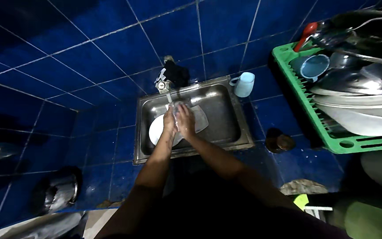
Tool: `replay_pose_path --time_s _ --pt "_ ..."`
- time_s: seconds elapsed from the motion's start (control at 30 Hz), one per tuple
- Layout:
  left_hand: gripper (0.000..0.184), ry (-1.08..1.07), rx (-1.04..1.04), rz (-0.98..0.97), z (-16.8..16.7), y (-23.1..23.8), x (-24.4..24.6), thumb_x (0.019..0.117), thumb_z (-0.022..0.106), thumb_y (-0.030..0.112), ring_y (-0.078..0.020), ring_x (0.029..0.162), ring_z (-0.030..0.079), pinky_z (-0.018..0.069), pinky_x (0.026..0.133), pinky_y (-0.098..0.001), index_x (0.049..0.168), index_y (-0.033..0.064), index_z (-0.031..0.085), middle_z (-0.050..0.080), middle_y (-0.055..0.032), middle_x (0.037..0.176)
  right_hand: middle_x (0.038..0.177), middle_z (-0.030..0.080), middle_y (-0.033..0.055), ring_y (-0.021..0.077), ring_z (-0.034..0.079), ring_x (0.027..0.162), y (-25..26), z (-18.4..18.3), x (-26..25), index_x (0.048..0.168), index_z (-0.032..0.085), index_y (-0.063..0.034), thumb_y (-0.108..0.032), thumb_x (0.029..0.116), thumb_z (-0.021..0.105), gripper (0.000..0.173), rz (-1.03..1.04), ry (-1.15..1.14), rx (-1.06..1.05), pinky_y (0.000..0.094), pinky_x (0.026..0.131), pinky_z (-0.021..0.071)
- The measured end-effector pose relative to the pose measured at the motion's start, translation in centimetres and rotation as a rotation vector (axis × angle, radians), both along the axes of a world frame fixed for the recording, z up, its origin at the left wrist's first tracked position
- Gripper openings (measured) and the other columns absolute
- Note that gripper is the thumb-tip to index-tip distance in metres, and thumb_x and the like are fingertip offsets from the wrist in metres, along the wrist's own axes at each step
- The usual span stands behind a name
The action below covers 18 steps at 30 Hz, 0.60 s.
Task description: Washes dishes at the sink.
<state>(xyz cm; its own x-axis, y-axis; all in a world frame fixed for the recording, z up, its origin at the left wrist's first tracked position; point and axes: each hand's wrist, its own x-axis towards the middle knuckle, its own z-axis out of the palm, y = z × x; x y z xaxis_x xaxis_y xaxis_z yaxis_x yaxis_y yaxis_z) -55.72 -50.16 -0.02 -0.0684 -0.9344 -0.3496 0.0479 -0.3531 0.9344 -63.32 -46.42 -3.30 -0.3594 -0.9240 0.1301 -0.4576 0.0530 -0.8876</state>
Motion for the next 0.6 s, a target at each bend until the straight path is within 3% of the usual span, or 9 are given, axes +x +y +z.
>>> replay_pose_path --time_s 0.03,0.1,0.2,0.3,0.37,0.43,0.5,0.57,0.6 --pt "0.062 0.039 0.047 -0.027 0.2 0.2 0.4 0.106 0.037 0.061 -0.0247 0.123 0.06 0.0522 0.099 -0.0517 0.148 0.0176 0.05 0.06 -0.0101 0.141 0.161 0.042 0.0165 0.0376 0.042 0.147 -0.4 -0.8 -1.6 0.155 0.047 -0.0125 -0.032 0.1116 0.035 0.049 -0.032 -0.03 0.068 0.0602 0.119 0.0326" --pt "0.063 0.091 0.104 -0.022 0.1 0.4 0.8 0.104 0.038 0.064 -0.0263 0.12 0.064 0.0559 0.095 -0.0542 0.146 0.0196 0.052 0.064 -0.0099 0.136 0.151 0.052 0.0209 0.0373 0.05 0.141 -1.6 -1.6 -5.3 0.151 0.05 -0.0066 -0.032 0.1131 0.032 0.049 -0.111 -0.176 0.205 0.0568 0.117 0.0388" --pt "0.064 -0.065 0.073 0.08 -2.2 -0.3 1.2 0.1055 0.036 0.062 -0.0289 0.118 0.065 0.0547 0.096 -0.055 0.143 0.0133 0.055 0.065 -0.0149 0.133 0.124 0.068 0.0265 0.0398 0.064 0.12 -2.1 0.3 -8.0 0.129 0.065 0.0028 -0.036 0.1115 0.042 0.048 -0.166 -0.257 0.311 0.0569 0.106 0.0481" --pt "0.071 -0.231 -0.002 0.127 -4.3 -0.2 -0.2 0.1053 0.03 0.065 -0.0328 0.129 0.055 0.0486 0.102 -0.0581 0.155 0.0144 0.036 0.051 -0.0179 0.148 0.12 0.069 0.026 0.0413 0.066 0.116 -2.0 3.8 -6.7 0.127 0.066 0.0007 -0.047 0.1089 0.044 0.056 -0.16 -0.174 0.364 0.0609 0.101 0.0503" --pt "0.083 -0.118 0.028 0.097 -4.3 0.4 -1.6 0.099 0.041 0.072 -0.0331 0.135 0.051 0.0485 0.101 -0.0584 0.163 0.0233 0.019 0.043 -0.0148 0.157 0.113 0.071 0.0242 0.041 0.069 0.109 -1.9 5.0 -5.3 0.122 0.068 -0.0015 -0.053 0.1081 0.041 0.06 -0.098 -0.097 0.375 0.0622 0.094 0.0532" --pt "0.082 0.06 0.019 0.045 -3.2 1.2 -2.4 0.0973 0.046 0.072 -0.0276 0.135 0.051 0.0488 0.104 -0.0529 0.162 0.0273 0.023 0.046 -0.0089 0.156 0.109 0.072 0.0254 0.0416 0.07 0.103 -1.6 3.4 -3.2 0.122 0.067 0.0007 -0.048 0.1084 0.044 0.056 0.046 -0.136 0.261 0.0619 0.089 0.0556" --pt "0.062 0.224 -0.02 0.055 -2.4 1.4 -2.1 0.1027 0.041 0.064 -0.0195 0.118 0.061 0.0539 0.096 -0.0441 0.149 0.0222 0.045 0.062 -0.0055 0.134 0.119 0.068 0.0274 0.0401 0.067 0.111 -0.6 1.5 -1.4 0.131 0.063 0.0028 -0.038 0.1101 0.043 0.049 0.259 -0.275 0.201 0.0584 0.097 0.0525" --pt "0.047 0.261 -0.016 0.112 -1.8 0.9 -1.2 0.1081 0.044 0.045 -0.0204 0.104 0.064 0.0561 0.087 -0.0423 0.145 0.0166 0.045 0.065 -0.0096 0.12 0.142 0.059 0.0227 0.0327 0.055 0.134 0.0 1.5 -2.0 0.142 0.057 0.0017 -0.03 0.1128 0.037 0.047 0.483 -0.325 0.227 0.0504 0.116 0.0395" --pt "0.046 0.25 0.0 0.118 -1.4 1.0 -0.8 0.1093 0.045 0.038 -0.0218 0.105 0.064 0.056 0.088 -0.043 0.149 0.0165 0.041 0.064 -0.0114 0.122 0.153 0.052 0.0174 0.0298 0.046 0.145 0.0 0.8 -2.7 0.147 0.054 -0.0009 -0.025 0.1123 0.036 0.046 0.551 -0.174 0.196 0.0485 0.123 0.0314"
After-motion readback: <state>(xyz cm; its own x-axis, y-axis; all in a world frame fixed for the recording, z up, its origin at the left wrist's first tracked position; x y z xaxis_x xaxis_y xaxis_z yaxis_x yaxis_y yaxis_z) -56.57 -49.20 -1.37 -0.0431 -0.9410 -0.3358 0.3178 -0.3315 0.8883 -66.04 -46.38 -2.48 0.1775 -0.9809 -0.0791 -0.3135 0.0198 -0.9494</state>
